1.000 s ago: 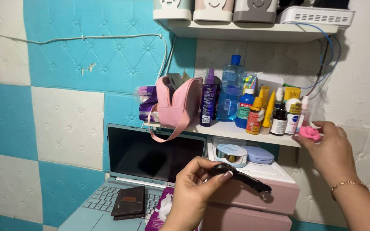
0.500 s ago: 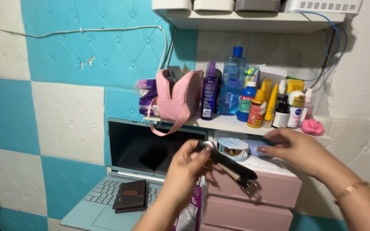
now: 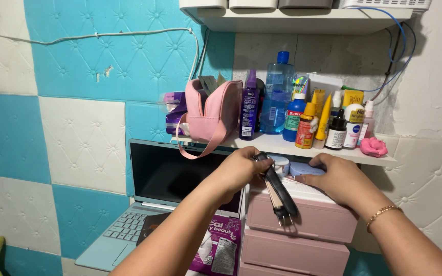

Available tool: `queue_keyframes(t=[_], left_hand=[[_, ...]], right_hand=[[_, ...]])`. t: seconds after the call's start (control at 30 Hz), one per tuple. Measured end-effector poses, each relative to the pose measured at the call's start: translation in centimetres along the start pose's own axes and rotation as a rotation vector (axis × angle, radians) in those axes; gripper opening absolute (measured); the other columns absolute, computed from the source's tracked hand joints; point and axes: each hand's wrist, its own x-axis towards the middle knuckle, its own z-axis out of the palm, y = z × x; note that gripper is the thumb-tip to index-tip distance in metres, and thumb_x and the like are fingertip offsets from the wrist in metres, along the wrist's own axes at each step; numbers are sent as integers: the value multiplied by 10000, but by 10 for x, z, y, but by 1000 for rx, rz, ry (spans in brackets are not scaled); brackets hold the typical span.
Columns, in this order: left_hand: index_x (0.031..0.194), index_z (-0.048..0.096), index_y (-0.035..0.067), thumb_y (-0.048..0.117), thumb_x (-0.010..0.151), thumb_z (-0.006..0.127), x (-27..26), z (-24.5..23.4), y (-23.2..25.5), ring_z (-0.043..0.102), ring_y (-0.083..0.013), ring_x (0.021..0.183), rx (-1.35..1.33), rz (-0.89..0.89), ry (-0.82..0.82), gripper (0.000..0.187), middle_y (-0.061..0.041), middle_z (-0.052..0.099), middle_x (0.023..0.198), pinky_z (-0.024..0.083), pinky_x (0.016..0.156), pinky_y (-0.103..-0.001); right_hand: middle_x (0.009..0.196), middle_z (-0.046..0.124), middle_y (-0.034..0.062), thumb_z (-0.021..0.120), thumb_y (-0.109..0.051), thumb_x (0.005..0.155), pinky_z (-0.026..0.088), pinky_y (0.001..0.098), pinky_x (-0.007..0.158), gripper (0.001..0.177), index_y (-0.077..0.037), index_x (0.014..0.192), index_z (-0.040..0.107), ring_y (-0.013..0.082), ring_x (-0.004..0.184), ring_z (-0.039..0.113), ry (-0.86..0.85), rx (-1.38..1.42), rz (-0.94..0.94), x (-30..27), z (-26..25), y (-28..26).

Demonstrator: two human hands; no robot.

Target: Tidying and dusting a desk and shelf area in a bedroom.

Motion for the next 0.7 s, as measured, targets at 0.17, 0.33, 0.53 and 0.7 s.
queue_keyframes(t=[0.17, 0.33, 0.53, 0.7], left_hand=[[979, 639, 11, 209, 953, 689, 7, 0, -1, 625, -139, 648, -89, -58, 7, 206, -59, 679, 802, 535, 609, -281], [978, 644, 23, 205, 950, 691, 11, 4, 0, 646, -127, 667, -27, -81, 33, 189, -61, 696, 830, 532, 618, -267], [967, 634, 30, 217, 961, 693, 5, -2, -1, 626, -168, 665, -60, -63, 29, 197, -70, 684, 805, 517, 600, -283], [1045, 650, 56, 147, 973, 671, -15, -6, 22, 685, -134, 830, -535, 226, -25, 118, -36, 693, 958, 597, 765, -272]], right_hand=[[1091, 773, 192, 840, -538, 704, 562, 387, 930, 706, -93, 1238, 717, 316, 1026, 747, 18, -54, -25, 2, 2, -1], [1111, 764, 206, 824, -533, 747, 555, 392, 930, 680, -92, 1253, 716, 327, 1033, 736, 23, -100, -74, 10, 8, 2], [1103, 769, 193, 793, -494, 797, 560, 388, 929, 565, -172, 1259, 743, 309, 995, 755, 7, -62, -73, -1, 0, 0], [1066, 821, 98, 697, -365, 958, 567, 356, 902, 335, -141, 1187, 795, 224, 970, 775, 145, 150, -97, -25, -31, -6]])
